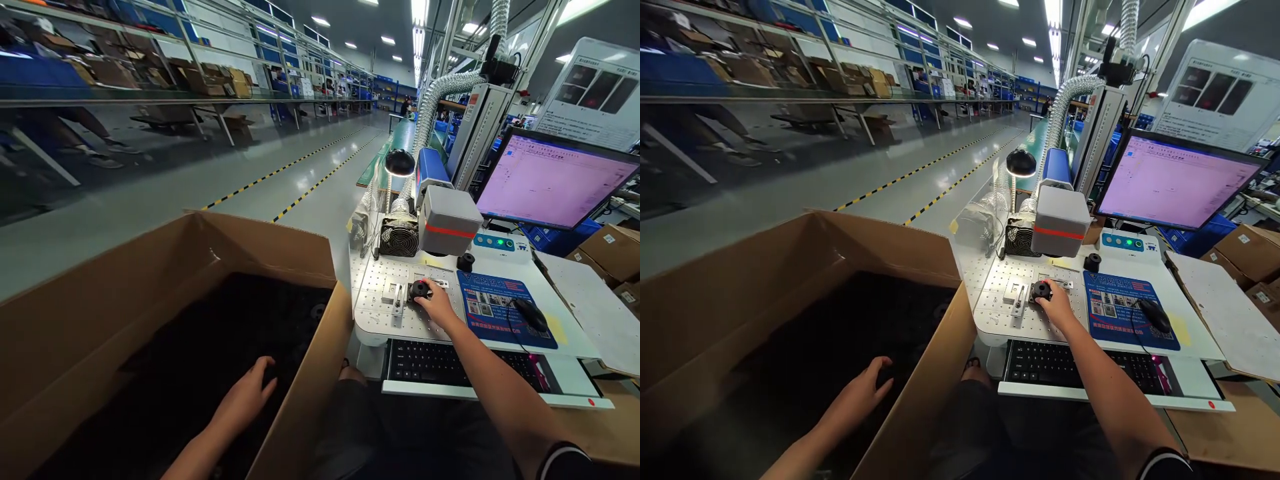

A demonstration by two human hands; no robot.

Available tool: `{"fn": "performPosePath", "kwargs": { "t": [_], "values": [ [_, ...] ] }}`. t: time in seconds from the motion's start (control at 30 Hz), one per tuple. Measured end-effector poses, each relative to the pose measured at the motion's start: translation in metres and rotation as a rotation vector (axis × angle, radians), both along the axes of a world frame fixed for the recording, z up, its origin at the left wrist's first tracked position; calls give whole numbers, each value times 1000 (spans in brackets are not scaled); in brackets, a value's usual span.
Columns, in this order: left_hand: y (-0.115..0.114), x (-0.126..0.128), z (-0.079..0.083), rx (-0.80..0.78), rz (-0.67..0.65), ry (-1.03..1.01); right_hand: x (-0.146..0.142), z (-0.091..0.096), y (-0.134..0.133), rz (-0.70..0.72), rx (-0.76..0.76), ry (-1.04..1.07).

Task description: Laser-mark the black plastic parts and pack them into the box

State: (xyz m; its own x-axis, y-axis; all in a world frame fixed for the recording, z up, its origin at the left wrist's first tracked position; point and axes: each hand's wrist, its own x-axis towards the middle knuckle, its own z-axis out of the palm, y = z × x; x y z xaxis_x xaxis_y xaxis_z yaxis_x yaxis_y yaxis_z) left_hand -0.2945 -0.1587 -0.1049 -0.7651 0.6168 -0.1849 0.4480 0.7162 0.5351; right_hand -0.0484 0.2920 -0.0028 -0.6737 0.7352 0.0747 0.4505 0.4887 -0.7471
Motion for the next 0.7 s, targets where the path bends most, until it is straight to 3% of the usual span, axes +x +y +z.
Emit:
{"fn": "performPosePath", "kwargs": {
  "t": [0.3,0.57,0.7],
  "values": [
    [11,-16,-7,-17,-21,-86,-7,-8,-1,-42,42,46],
    [5,-8,2,36,11,-93,4,-21,-13,-207,85,140],
    [-2,2,10,59,37,-99,3,-27,-17,-224,57,122]
  ]
}}
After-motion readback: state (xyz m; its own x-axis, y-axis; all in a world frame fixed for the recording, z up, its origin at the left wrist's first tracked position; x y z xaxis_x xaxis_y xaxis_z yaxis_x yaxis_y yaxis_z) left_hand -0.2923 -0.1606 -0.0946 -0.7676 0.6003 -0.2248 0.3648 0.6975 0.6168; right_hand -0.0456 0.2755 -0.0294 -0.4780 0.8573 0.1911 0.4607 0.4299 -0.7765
